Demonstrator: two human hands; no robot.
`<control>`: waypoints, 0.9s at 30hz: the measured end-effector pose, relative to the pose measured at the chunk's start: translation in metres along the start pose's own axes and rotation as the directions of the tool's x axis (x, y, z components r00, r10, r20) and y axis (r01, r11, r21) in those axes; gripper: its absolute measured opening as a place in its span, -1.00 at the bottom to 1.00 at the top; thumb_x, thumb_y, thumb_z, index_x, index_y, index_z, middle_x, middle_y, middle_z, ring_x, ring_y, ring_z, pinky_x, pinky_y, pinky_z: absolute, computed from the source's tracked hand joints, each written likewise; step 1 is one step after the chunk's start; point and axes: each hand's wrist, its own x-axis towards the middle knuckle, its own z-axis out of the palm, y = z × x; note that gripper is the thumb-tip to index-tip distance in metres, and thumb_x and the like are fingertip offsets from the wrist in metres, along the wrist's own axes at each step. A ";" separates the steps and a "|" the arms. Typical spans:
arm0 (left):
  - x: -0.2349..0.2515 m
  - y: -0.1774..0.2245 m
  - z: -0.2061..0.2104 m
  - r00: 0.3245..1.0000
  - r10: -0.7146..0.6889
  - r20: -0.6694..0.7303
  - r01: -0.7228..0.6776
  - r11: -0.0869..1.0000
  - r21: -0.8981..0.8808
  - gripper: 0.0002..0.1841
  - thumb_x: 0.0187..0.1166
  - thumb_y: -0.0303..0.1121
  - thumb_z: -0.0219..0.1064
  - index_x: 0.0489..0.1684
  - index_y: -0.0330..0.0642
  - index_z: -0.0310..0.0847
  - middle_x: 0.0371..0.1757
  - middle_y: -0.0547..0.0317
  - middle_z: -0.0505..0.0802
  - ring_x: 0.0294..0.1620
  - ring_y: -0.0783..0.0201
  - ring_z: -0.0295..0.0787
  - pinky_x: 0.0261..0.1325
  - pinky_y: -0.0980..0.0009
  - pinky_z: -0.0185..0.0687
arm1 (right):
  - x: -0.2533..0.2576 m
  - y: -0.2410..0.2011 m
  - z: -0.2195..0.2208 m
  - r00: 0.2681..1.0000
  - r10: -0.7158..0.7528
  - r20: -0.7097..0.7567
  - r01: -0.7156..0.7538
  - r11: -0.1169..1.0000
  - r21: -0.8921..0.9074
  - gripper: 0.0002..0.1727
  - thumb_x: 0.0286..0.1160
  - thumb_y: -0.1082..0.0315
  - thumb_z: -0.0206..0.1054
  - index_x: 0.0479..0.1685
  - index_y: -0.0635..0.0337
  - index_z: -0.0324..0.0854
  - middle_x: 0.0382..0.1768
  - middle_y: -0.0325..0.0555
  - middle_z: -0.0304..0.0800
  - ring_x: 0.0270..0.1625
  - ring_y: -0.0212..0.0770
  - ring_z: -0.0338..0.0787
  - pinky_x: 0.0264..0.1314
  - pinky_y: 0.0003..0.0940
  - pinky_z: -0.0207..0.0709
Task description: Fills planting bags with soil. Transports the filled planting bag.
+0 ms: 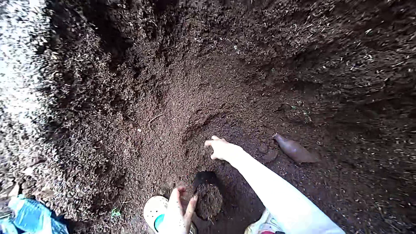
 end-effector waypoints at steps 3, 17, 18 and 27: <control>-0.012 0.002 0.004 0.959 -0.213 0.188 0.221 0.975 -0.023 -0.43 0.72 -0.03 0.27 0.44 -0.37 0.42 -0.02 -0.14 0.85 0.00 -0.01 0.85 0.19 -0.04 0.71 | -0.074 -0.027 -0.004 0.996 -0.086 0.026 0.087 0.995 -0.053 -0.28 0.42 0.39 0.54 0.66 -0.07 0.45 0.73 0.25 0.23 0.64 0.31 0.42 0.62 0.30 0.29; -0.020 0.004 0.007 0.910 -0.228 0.345 0.304 0.934 -0.186 -0.56 0.92 -0.09 -0.10 0.29 -0.28 0.51 -0.03 -0.19 0.81 0.01 -0.09 0.81 0.18 -0.10 0.64 | -0.138 -0.090 0.124 0.968 0.049 -0.248 -0.092 0.982 -0.164 -0.25 0.47 0.47 0.42 0.73 -0.17 0.37 0.83 0.11 0.05 0.79 0.30 0.19 0.64 0.10 0.42; -0.021 0.002 0.009 0.903 -0.226 0.365 0.310 0.932 -0.190 -0.52 0.91 -0.04 -0.09 0.32 -0.28 0.49 0.00 -0.21 0.81 0.04 -0.11 0.82 0.20 -0.11 0.64 | -0.138 -0.084 0.131 0.956 0.022 -0.294 -0.074 0.983 -0.167 -0.31 0.52 0.48 0.38 0.70 -0.11 0.42 0.83 0.12 0.10 0.80 0.28 0.18 0.71 0.05 0.34; -0.025 0.000 0.026 0.869 -0.195 0.455 0.292 0.944 -0.153 -0.46 0.94 -0.09 -0.22 0.57 -0.32 0.36 0.26 -0.31 0.78 0.32 -0.18 0.75 0.44 -0.14 0.54 | -0.139 -0.066 0.165 0.793 -0.102 -0.600 0.005 0.987 -0.160 -0.60 0.59 0.51 0.26 0.38 0.15 0.72 0.56 0.17 0.56 0.66 0.16 0.48 0.71 -0.11 0.37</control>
